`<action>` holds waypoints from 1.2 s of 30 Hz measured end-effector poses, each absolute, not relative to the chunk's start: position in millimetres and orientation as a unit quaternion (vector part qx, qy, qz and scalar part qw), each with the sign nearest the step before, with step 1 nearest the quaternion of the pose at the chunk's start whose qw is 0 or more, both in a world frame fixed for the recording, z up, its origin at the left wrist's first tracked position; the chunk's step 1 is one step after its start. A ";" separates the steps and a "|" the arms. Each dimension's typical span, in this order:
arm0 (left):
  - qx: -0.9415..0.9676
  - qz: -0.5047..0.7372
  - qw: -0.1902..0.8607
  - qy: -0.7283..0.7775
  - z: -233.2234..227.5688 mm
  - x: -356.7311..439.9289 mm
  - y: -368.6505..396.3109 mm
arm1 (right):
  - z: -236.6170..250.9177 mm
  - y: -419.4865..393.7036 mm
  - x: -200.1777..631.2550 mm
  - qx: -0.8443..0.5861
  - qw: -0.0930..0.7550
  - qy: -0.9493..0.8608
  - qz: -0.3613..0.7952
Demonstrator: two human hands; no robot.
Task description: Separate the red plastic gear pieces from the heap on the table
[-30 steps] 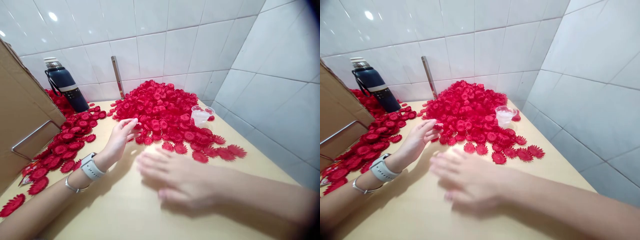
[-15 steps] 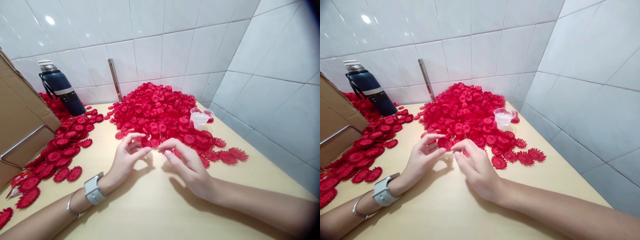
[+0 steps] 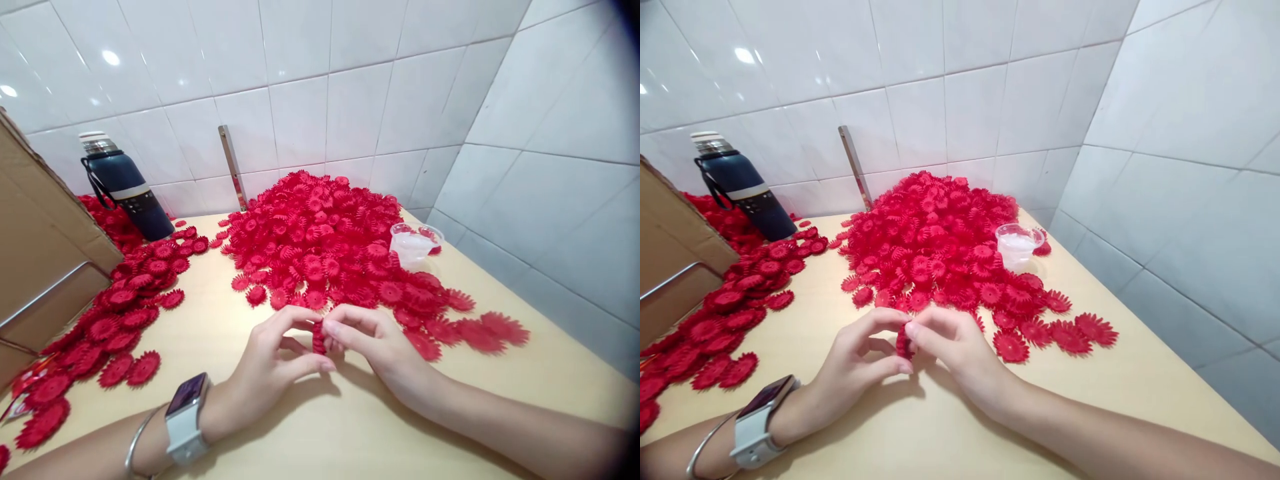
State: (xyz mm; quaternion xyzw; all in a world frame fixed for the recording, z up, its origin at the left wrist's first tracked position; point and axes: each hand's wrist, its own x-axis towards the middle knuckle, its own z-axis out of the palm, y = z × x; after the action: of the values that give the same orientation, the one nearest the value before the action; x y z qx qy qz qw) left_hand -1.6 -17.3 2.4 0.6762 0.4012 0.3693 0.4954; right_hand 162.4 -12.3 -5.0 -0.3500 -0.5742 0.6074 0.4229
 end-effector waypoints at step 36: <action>0.643 0.398 0.437 0.486 -0.6 -5.0 -10.9 | -8.3 -7.2 160.8 -0.403 0.436 -0.509 0.623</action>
State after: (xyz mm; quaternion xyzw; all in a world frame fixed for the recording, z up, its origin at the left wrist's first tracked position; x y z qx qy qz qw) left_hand -5.0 -10.9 -0.6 0.6432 0.4864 0.3985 0.4369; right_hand 160.8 -7.2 -8.3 -0.4031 -0.5089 0.6229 0.4365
